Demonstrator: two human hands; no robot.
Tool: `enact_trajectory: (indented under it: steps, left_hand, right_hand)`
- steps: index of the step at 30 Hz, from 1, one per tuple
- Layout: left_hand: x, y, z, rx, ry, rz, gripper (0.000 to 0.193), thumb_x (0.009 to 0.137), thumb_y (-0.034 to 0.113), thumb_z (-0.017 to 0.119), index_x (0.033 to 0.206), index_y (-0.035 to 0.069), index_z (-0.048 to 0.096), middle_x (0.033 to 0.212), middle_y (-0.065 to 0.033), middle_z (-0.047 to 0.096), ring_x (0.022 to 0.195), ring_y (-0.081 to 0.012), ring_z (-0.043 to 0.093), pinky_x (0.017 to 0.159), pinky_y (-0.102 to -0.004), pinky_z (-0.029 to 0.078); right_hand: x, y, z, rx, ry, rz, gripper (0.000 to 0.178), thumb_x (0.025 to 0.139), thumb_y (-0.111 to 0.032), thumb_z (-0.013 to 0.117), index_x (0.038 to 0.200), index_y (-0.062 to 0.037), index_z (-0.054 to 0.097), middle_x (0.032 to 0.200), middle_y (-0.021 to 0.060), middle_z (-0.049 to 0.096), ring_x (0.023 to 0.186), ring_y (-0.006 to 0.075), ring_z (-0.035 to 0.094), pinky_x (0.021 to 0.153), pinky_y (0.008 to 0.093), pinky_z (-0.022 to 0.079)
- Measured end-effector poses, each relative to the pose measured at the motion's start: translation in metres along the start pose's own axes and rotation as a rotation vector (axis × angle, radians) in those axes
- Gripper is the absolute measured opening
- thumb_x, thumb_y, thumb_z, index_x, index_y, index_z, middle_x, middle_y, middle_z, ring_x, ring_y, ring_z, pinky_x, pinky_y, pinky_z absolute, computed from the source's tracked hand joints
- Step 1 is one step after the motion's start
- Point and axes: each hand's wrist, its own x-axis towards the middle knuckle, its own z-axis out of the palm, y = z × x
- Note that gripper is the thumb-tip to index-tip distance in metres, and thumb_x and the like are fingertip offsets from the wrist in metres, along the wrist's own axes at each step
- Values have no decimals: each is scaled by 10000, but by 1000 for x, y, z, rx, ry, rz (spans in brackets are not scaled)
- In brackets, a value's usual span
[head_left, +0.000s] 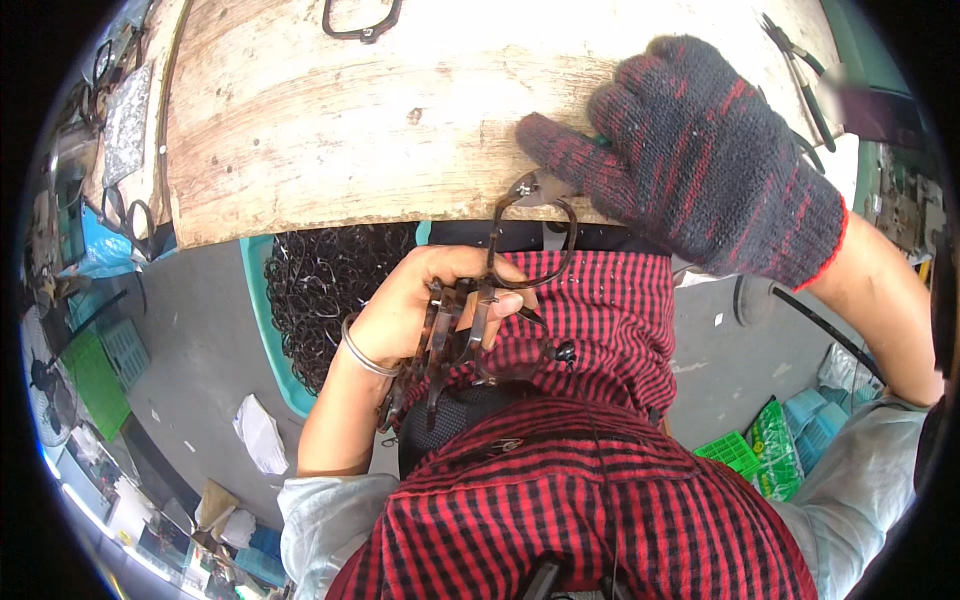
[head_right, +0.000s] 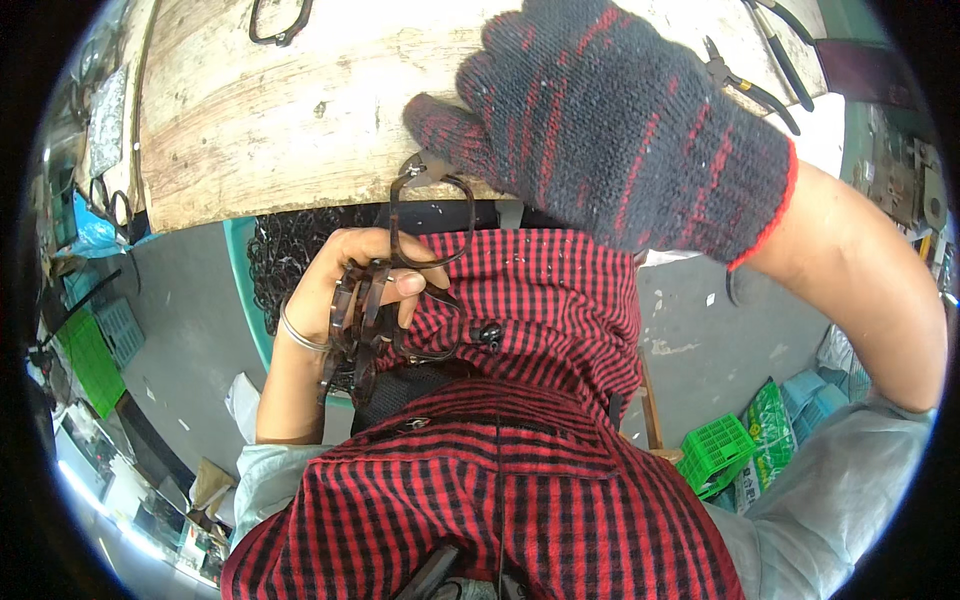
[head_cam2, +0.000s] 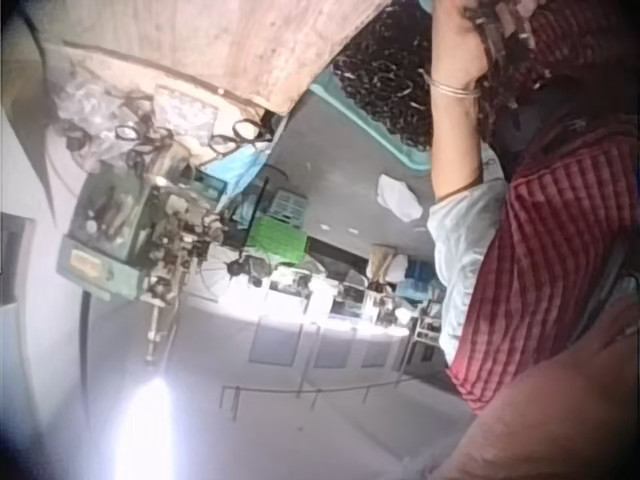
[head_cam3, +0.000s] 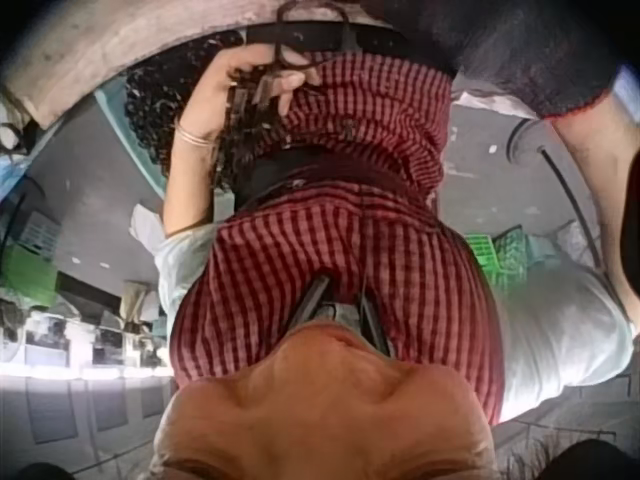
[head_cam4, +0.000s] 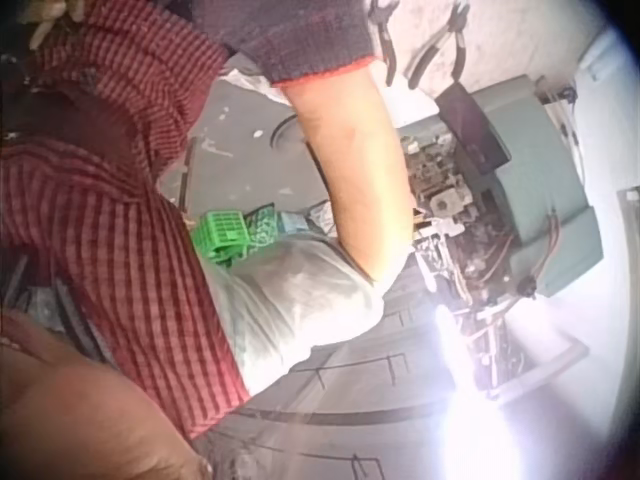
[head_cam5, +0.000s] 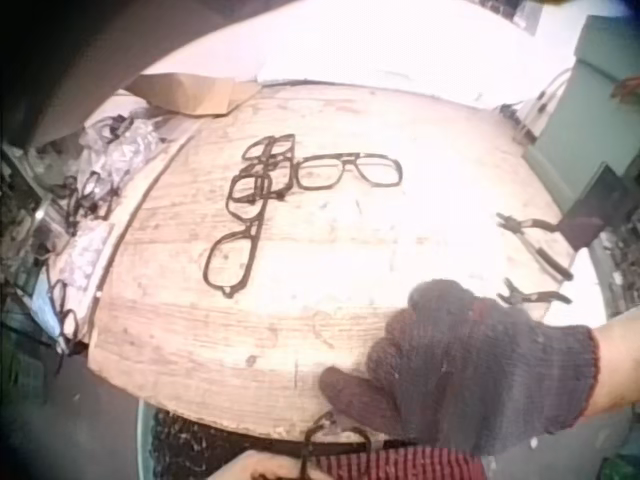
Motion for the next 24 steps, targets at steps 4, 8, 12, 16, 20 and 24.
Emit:
enact_trajectory:
  steps: [4,8,12,16,20,24]
  left_hand:
    - [-1,-3,10,-103,51,23,202,954,109,777,1103,-24,746,950,-143,785,631,-129,677,567,-260,534]
    - [3,-9,13,-90,87,75,220,961,123,761,1118,-29,743,993,-192,772,619,-173,677,600,-294,549]
    - [-7,-6,18,6,162,80,197,977,110,741,1119,-27,746,1044,-184,777,678,-176,692,633,-291,557]
    - [-17,35,-5,336,-164,657,268,998,174,697,1119,-59,748,1072,-159,769,850,-188,726,762,-304,572]
    - [-29,148,9,155,62,600,288,977,247,728,1093,-14,766,945,-111,739,784,-166,720,702,-298,561]
    - [57,220,-17,1372,794,356,302,948,230,638,1119,-1,732,986,-210,754,820,-287,709,786,-360,577]
  right_hand:
    - [-4,-52,-15,66,-102,305,578,846,-149,660,1408,-38,580,907,68,627,811,261,595,674,412,468]
    - [-1,-79,-33,408,-102,607,624,862,-104,641,1466,0,522,1023,111,656,858,296,623,748,447,496]
    - [-34,-58,-34,1639,310,941,676,893,-134,703,1511,8,470,1048,114,662,938,276,634,861,520,516]
    - [-74,-71,-27,2445,692,1018,867,961,-331,760,1598,43,306,1314,210,654,1245,333,651,1113,555,518]
    - [-95,-93,-12,2685,474,1165,738,1024,-362,669,1575,31,373,1304,233,652,1226,360,656,1112,605,497]
    - [-63,-91,-24,2927,627,899,663,1039,-380,654,1579,-83,409,1342,225,633,1203,337,655,1071,606,518]
